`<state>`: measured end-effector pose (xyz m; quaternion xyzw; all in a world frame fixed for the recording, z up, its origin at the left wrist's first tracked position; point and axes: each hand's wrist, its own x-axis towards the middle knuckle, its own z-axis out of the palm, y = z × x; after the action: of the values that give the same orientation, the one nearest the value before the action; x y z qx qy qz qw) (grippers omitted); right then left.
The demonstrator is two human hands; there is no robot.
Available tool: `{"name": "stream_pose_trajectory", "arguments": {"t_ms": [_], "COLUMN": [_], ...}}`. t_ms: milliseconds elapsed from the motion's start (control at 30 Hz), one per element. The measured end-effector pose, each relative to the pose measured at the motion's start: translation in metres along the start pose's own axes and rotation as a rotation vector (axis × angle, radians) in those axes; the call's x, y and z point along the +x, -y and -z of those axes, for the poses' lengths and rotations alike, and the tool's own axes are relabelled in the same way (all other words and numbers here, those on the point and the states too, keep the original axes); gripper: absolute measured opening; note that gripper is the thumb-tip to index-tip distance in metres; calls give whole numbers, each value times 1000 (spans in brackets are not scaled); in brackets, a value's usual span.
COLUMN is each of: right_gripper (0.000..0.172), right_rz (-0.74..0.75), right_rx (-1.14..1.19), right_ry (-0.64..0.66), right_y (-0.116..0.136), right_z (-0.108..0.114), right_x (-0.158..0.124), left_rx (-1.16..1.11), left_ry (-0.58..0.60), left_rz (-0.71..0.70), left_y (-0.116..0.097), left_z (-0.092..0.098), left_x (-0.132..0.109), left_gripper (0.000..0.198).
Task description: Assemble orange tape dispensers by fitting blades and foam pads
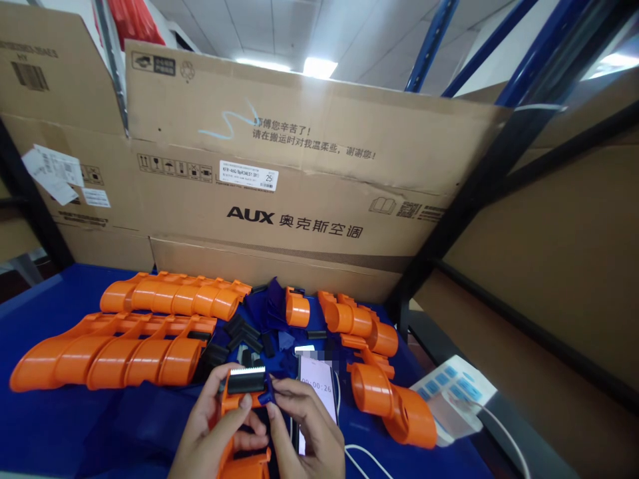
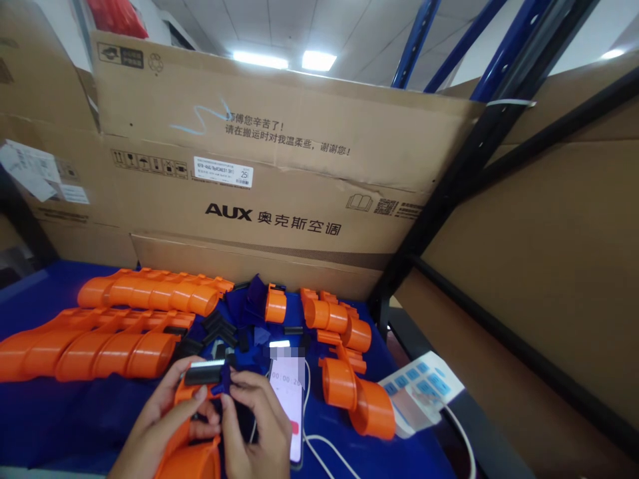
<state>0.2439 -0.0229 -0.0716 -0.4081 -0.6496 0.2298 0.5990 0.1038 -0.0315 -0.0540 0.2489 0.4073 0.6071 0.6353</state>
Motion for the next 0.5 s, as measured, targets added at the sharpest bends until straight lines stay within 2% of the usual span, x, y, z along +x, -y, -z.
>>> {"name": "stream_pose_trajectory", "arguments": {"t_ms": [300, 400, 433, 500], "right_gripper": [14, 22, 27, 36], "right_rz": [-21, -138, -199, -325], "right_rx": [37, 135, 177, 270], "right_ry": [54, 92, 139, 314], "right_y": [5, 7, 9, 15], "right_z": [6, 15, 18, 25], "right_x": [0, 13, 19, 30], "left_rx": [-35, -107, -119, -100], "left_ry": [-26, 25, 52, 107], "left_rz": [11, 130, 179, 244], "left_y": [-3, -1, 1, 7], "left_z": [1, 6, 7, 11], "left_x": [2, 3, 3, 0], "left_gripper": [54, 78, 88, 99]}}
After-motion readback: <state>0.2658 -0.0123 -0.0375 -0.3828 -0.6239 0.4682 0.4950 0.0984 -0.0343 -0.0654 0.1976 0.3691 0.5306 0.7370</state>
